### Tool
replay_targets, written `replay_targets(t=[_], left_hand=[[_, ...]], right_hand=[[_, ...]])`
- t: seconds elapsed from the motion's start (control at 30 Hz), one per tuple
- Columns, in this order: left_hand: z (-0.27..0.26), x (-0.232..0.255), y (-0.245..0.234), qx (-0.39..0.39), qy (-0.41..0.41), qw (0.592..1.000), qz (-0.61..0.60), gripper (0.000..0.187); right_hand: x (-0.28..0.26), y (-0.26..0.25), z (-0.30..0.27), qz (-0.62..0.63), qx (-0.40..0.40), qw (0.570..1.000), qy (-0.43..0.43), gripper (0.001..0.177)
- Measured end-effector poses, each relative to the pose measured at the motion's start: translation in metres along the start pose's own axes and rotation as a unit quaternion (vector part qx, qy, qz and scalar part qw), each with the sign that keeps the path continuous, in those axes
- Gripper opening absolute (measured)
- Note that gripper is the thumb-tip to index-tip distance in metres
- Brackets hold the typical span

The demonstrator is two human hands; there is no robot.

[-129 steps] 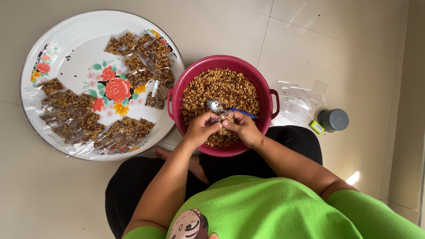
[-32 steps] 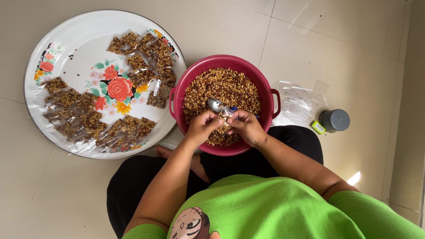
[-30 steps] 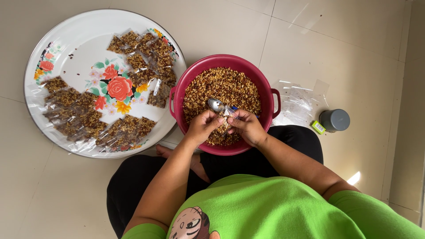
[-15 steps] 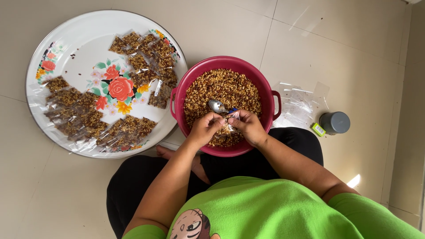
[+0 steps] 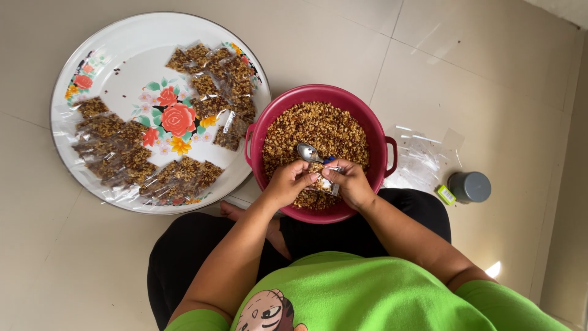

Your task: A person is manually filling small plastic bags with a seed and nut mixture using a spoon and then sealing each bag with a handheld heat sealer while sitting on the floor.

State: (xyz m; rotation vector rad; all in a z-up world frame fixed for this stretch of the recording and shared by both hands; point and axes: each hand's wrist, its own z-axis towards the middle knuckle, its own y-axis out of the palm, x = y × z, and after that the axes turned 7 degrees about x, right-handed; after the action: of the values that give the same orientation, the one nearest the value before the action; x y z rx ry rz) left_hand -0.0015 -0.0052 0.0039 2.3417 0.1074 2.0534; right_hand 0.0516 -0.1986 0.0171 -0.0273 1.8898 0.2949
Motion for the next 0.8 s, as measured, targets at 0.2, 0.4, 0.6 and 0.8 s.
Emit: replay_targets(t=[0.2, 0.4, 0.6, 0.8], left_hand=[[0.002, -0.002, -0.011, 0.027, 0.018, 0.996, 0.079, 0.023], [0.009, 0.022, -0.051, 0.132, 0.031, 0.988, -0.077, 0.022], [0.015, 0.064, -0.164, 0.343, 0.107, 0.921, -0.151, 0.046], [0.072, -0.028, -0.222, 0.453, 0.028, 0.891, -0.015, 0.037]], right_hand=[[0.0, -0.004, 0.003, -0.002, -0.045, 0.998, 0.033, 0.017], [-0.012, -0.01, 0.02, 0.046, -0.154, 0.984, 0.083, 0.042], [0.008, -0.017, 0.037, 0.094, -0.21, 0.967, 0.114, 0.048], [0.015, -0.017, 0.043, 0.077, -0.25, 0.954, 0.146, 0.049]])
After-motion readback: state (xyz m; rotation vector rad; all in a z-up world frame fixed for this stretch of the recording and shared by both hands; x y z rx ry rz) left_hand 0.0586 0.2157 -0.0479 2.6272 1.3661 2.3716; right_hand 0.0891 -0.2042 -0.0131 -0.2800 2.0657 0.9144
